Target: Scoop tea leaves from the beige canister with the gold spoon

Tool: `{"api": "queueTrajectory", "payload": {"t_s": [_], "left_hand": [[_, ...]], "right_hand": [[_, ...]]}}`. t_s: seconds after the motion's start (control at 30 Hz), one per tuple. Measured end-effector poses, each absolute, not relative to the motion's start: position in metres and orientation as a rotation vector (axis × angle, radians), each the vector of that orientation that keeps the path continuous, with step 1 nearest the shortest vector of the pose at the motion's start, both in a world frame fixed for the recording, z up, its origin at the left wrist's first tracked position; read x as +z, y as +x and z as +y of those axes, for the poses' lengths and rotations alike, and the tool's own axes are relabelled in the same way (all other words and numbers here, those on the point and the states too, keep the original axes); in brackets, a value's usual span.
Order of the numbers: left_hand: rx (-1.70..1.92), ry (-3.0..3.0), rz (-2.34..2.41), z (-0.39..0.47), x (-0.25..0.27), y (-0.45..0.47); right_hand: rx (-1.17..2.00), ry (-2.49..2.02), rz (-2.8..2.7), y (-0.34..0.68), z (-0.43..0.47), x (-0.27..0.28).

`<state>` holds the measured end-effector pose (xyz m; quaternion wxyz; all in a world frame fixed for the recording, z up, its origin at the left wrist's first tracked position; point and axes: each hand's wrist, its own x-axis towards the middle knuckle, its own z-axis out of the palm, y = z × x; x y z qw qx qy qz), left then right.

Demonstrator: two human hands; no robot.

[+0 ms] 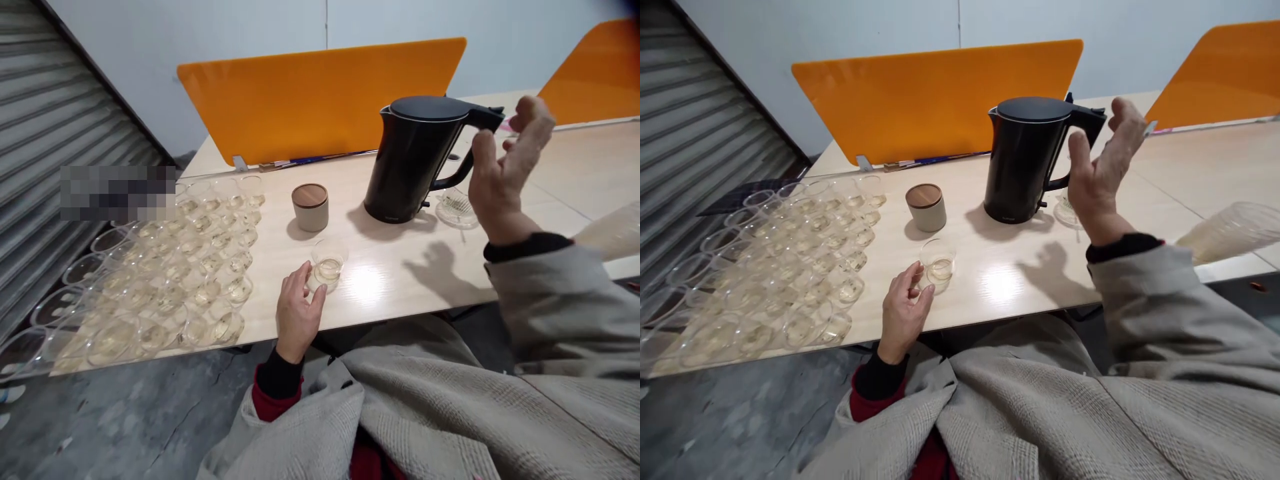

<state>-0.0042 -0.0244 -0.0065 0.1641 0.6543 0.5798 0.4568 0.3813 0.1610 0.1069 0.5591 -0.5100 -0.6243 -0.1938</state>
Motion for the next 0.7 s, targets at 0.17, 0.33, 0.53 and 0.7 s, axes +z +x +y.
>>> {"api": "queueTrajectory", "payload": {"t_s": [0.17, 0.33, 0.53, 0.7], "left_hand": [[1.273, 1.853, 1.671, -0.026, -0.004, -0.002], [1.243, 1.86, 1.673, -0.027, -0.001, -0.002], [1.224, 1.872, 1.651, -0.026, 0.0, -0.002], [1.238, 1.864, 1.611, -0.027, -0.001, -0.002]], "right_hand": [[0.317, -1.072, -1.858, 0.282, 0.066, 0.078], [0.808, -1.061, -2.07, 0.23, 0.05, 0.041], [1.073, -0.981, -2.055, 0.208, 0.056, 0.032], [1.15, -0.947, -2.044, 0.198, 0.052, 0.03]]}}
